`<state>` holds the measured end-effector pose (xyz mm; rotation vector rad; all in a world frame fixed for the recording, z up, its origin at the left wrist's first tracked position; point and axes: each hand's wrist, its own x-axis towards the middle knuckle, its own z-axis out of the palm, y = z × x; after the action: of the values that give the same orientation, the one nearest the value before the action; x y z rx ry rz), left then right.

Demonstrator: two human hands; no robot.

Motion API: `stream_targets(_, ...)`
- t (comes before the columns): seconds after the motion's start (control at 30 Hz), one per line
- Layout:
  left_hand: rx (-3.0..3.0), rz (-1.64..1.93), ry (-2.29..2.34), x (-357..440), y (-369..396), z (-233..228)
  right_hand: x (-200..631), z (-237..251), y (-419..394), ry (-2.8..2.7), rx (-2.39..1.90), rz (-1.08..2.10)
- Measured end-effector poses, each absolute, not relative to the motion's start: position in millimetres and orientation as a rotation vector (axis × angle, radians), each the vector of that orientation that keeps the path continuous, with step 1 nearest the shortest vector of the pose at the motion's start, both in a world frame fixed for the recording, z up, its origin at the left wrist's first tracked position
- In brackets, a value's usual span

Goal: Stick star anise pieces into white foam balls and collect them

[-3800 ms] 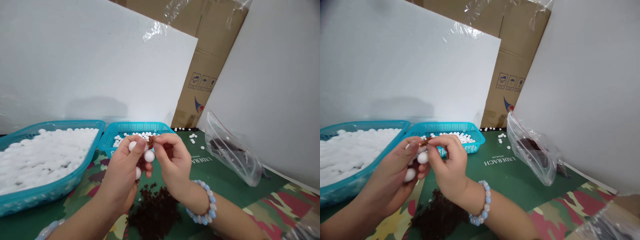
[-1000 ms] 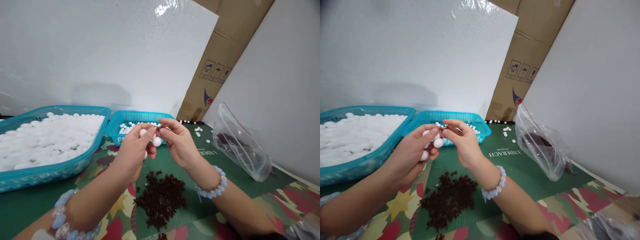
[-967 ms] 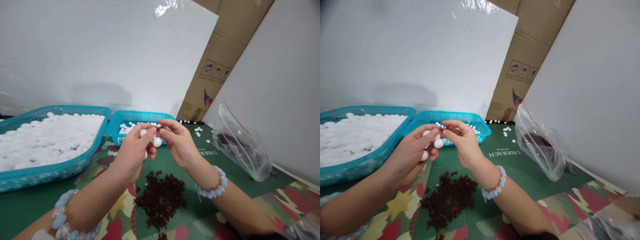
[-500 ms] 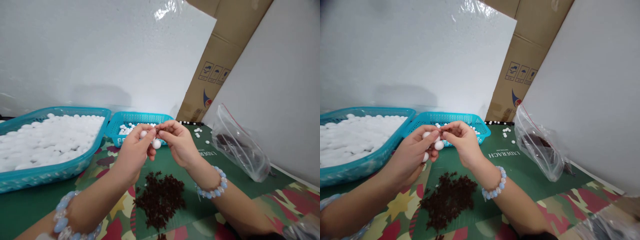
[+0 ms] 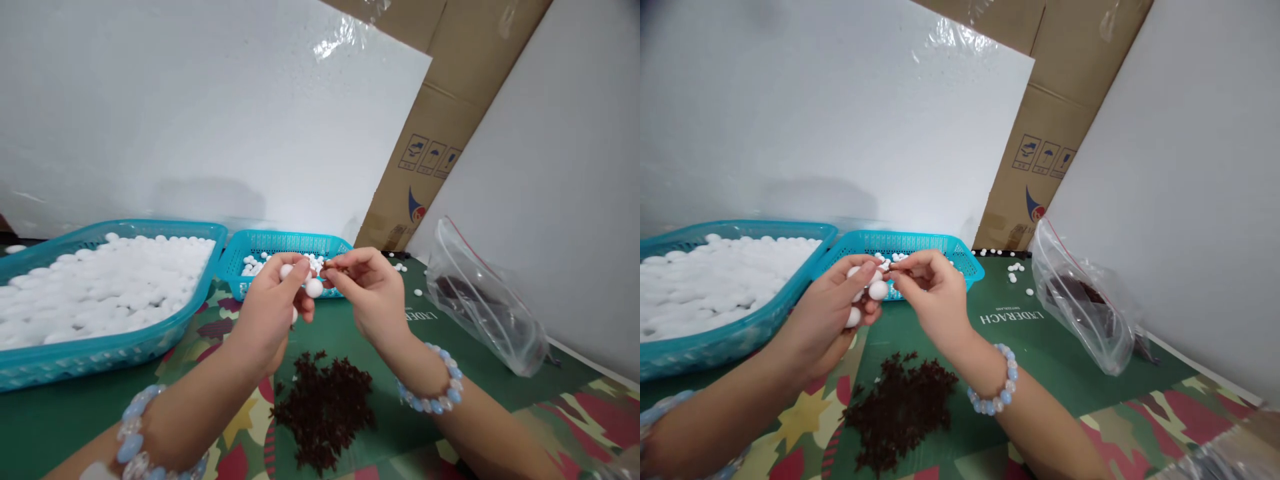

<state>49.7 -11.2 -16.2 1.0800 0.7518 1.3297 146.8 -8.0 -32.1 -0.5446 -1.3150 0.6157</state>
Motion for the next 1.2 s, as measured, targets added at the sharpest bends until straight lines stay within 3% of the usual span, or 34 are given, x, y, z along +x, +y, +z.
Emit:
stream_targets(0.17, 1.042, 1.413, 0.706, 49, -10, -14, 147, -35, -11, -1.517, -0.492, 0.093)
stream_targets(0.33, 1.03, 1.439, 0.685, 49, -12, -13, 146, -33, -13, -1.569, -0.467, -0.18)
stream_targets(1.2, 1.029, 1.44, 0.585, 50, -21, -12, 153, -25, -23, -1.65, -0.444, -0.563)
